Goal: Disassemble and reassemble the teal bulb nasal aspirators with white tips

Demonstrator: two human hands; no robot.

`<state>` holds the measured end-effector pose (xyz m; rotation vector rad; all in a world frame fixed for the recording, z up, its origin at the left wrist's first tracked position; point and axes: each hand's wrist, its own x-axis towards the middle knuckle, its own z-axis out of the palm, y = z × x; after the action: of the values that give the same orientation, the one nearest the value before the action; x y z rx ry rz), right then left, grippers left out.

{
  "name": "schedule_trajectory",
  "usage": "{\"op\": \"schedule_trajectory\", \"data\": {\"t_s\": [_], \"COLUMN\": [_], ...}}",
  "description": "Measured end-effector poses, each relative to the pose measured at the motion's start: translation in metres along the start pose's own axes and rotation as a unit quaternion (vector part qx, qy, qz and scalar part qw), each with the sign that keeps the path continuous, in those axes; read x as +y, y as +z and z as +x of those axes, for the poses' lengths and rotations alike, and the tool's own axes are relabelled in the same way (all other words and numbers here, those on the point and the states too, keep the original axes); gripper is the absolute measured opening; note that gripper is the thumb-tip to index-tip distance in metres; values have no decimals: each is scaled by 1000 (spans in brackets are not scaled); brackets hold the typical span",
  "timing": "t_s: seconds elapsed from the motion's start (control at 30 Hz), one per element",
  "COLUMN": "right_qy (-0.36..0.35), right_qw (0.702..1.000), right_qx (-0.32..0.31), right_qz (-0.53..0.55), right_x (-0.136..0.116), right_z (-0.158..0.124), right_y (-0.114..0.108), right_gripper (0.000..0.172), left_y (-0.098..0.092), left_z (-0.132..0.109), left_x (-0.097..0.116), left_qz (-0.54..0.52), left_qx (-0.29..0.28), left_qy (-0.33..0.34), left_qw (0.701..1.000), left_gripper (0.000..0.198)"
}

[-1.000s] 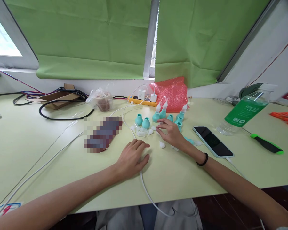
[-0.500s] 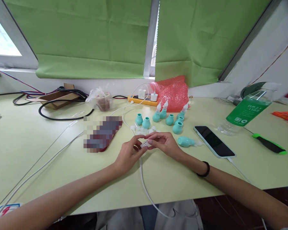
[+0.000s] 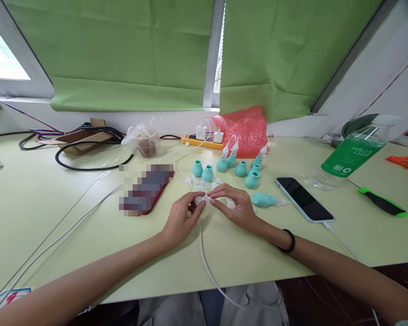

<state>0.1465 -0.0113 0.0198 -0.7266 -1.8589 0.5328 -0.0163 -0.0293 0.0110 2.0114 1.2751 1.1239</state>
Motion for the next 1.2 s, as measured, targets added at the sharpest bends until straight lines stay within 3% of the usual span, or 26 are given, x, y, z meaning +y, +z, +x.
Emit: {"op": "schedule_trajectory", "data": {"t_s": [0.5, 0.87, 1.2], "right_qy": [-33, -126, -63], "right_qw": [999, 989, 995], "right_qx": [20, 19, -39], "right_qz": [-25, -78, -67], "right_x": [3, 2, -7], "right_z": [1, 0, 1], "right_y": [-3, -1, -4], "right_gripper": [17, 16, 6], "left_y": [1, 1, -1], "left_z": [1, 0, -1], "left_x": [-3, -2, 3], "left_qz": [-102, -87, -39], "left_qx": [1, 10, 7], "left_qy": [-31, -32, 24], "left_qw": [994, 996, 999], "left_gripper": [30, 30, 23]}}
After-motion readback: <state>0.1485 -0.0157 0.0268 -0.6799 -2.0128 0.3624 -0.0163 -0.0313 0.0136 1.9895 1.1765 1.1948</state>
